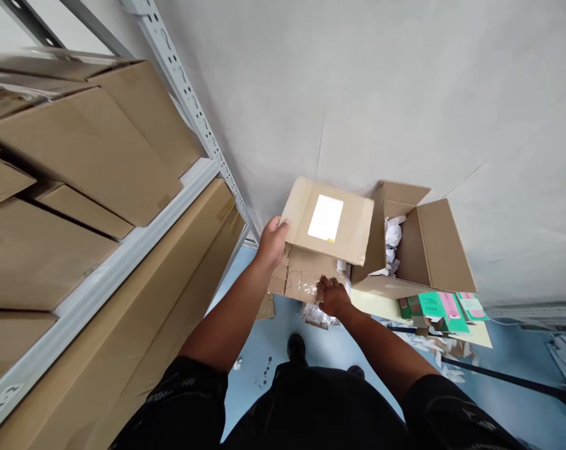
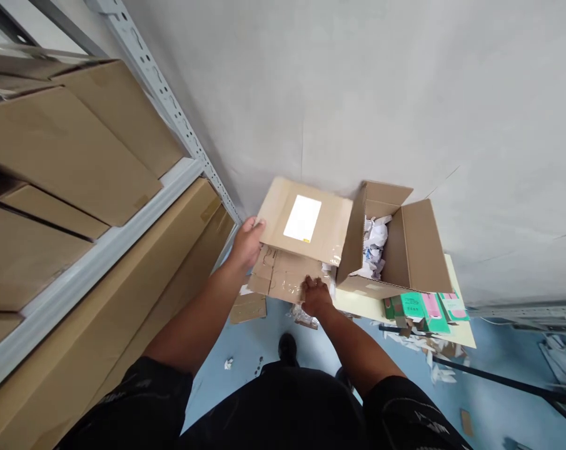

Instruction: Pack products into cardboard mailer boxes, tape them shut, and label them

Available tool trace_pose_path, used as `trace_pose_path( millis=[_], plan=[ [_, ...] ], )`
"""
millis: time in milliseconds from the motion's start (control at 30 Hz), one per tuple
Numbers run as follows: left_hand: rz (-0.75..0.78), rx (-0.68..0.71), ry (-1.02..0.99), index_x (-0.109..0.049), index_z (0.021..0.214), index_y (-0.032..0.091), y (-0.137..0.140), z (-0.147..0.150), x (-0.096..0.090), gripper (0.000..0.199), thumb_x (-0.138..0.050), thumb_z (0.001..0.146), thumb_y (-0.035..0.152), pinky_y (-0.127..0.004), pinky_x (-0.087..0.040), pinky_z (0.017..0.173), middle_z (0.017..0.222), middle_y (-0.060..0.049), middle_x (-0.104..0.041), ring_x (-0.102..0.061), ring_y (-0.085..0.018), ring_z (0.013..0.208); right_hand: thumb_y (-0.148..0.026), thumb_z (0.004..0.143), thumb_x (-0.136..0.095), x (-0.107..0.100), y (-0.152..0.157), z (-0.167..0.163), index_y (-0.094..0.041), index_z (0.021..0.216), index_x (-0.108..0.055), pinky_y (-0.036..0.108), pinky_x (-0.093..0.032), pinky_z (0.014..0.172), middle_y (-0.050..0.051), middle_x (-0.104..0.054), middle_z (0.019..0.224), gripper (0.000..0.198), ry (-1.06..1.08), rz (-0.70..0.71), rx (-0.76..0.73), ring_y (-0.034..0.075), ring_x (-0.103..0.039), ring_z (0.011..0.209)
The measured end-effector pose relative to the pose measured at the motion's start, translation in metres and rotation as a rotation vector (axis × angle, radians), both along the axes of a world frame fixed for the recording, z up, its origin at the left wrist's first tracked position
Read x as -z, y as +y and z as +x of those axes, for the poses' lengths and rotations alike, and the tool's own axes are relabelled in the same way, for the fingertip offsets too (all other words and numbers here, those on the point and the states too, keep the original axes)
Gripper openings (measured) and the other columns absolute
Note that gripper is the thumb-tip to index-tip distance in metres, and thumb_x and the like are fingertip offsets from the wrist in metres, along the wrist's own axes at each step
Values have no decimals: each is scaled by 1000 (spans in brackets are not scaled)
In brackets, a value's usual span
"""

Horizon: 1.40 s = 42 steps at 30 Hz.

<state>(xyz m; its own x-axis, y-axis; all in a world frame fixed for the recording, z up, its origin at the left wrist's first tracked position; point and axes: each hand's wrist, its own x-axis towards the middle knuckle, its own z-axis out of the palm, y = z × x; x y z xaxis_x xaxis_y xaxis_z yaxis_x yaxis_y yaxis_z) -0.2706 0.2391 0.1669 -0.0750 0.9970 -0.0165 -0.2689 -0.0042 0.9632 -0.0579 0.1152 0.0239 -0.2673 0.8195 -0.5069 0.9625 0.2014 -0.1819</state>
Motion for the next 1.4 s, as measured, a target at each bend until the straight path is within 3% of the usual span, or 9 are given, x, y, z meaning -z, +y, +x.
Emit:
trace_pose_path(
  millis=[133,267,400,500,600,900,1133,1300,1400],
  plan=[
    [235,-80,5,-61,123,20,6,-26,-67,40,-63,97,49,-35,-58,90,109,-4,-71,-68,-27,115,-30,84,-68,-34,-13,-1,-16,153,-49,52,-36,118,17,-41,163,73,237,39,150,37,-41,147],
    [488,0,78,-61,124,22,-18,-23,-122,42,-65,96,54,-36,-55,99,119,-5,-71,-67,-25,118,-44,93,-61,-86,-49,27,-23,122,-72,45,-50,106,10,-73,127,37,837,102,428,29,-68,117],
    [705,189,238,-65,120,21,-59,28,-153,37,-64,97,50,-44,-47,112,134,-10,-67,-59,-28,133,-62,95,-56,-147,-83,89,-26,113,-74,46,-54,96,8,-77,113,44,1410,483,844,28,-72,104],
    [875,343,330,-68,115,19,-97,89,-159,28,-60,101,42,-49,-41,118,136,-14,-66,-50,-30,143,-72,92,-53,-185,-106,144,-29,114,-72,43,-56,92,6,-76,116,52,1742,763,1021,26,-70,106],
    [1025,495,337,-68,113,19,-141,160,-154,19,-57,103,32,-52,-40,118,122,-13,-71,-47,-31,146,-69,90,-57,-203,-133,197,-30,114,-72,40,-55,96,3,-75,124,49,1882,845,1098,26,-67,118],
    [1162,977,318,-69,115,20,-286,351,-134,38,-54,101,51,-60,-36,118,127,-16,-66,-39,-38,147,-71,87,-53,-178,-270,370,-25,101,-71,40,-61,85,2,-79,90,51,2083,1138,1532,26,-75,97],
    [889,1033,381,-62,95,22,-328,464,-107,15,-66,94,36,-47,-48,106,104,-7,-60,-59,-26,116,-68,80,-57,-171,-371,446,-25,94,-72,48,-60,91,4,-80,93,47,2205,1097,1644,33,-73,106],
    [145,1116,259,-53,117,25,-314,549,-64,50,-76,80,49,-30,-57,69,103,-2,-54,-61,-17,85,-67,81,-57,-161,-411,472,-24,104,-73,52,-56,100,8,-81,103,52,2363,946,1647,35,-70,115],
    [-228,1302,284,-53,119,24,-307,597,-38,53,-70,83,60,-28,-56,64,107,-4,-60,-62,-15,79,-68,83,-53,-156,-429,487,-23,108,-73,53,-54,102,10,-80,105,56,2423,858,1636,36,-69,116]
  ],
)
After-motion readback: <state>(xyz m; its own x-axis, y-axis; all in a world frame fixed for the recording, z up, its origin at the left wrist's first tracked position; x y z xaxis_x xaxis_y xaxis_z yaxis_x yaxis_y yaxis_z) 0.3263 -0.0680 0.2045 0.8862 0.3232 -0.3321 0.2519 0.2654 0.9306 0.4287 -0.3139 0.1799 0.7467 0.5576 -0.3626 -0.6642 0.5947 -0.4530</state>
